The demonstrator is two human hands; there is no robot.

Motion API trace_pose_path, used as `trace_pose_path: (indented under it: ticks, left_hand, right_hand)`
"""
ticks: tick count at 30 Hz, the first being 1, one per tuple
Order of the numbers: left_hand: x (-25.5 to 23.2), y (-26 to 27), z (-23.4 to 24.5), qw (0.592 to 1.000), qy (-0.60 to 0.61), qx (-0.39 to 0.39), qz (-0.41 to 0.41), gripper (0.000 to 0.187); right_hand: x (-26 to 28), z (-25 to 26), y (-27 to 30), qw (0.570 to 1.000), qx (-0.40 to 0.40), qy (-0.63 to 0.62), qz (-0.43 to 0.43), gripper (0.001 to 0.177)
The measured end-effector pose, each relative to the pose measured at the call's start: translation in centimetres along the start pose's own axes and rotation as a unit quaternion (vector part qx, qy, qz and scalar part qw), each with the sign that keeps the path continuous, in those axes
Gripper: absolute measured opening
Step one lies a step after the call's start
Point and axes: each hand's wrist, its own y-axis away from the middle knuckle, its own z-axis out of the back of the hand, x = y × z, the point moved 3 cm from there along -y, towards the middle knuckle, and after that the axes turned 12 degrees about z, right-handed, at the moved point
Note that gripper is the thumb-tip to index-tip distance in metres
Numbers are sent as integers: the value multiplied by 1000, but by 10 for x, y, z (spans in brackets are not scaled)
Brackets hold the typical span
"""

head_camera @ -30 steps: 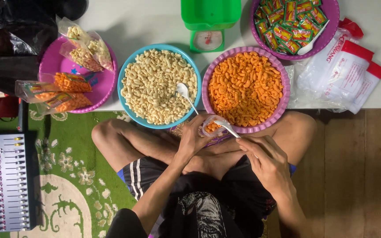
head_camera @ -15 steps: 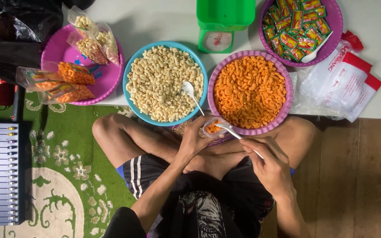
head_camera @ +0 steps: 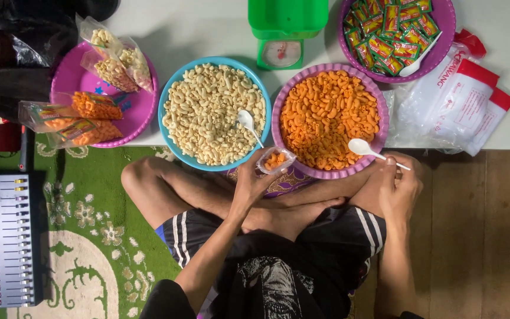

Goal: A person sitting on the floor scoops orange snacks from a bowl into a small plastic bag using a spoon.

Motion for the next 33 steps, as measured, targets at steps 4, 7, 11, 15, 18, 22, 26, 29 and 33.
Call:
trace_pose_path:
  ticks: [4,7,11,15,18,22,26,29,33]
  left_hand:
    - [-9,-3,-6,1000,-23,2,7,54]
    - [-7,-6,-11,999,-37,4,13,54]
    - [-8,-8,-19,999,-49,5,21,56]
    - [-10,-13,-26,998,-55,3,3,55]
    - [-10,-16,-31,997,-76,2,-1,54]
    - [-13,-20,-37,997,-80,3,-1,54]
    - [-17,-23,-42,997,-81,0,21,57]
    - [-7,-27,-43,996,-85,-2,12,56]
    - [-13,-28,-50,996,-87,0,10,53]
  right_hand:
    - [-9,-13,9,995,56,37,-69,14]
    - [6,-21,0,992,76,32,-96,15]
    - [-12,-36,9,991,37,-62,-116,16]
    - [-38,-46,18,979,-4,-131,-159,14]
    - [-36,-45,17,972,-23,-161,-173,15]
    - [-16,-27,6,994,-11,-33,-105,12]
    - [-5,-11,-1,998,-23,27,-51,10]
    - [0,-13,-2,999,-23,22,-40,9]
    - [-11,-32,-6,999,-12,2,-29,9]
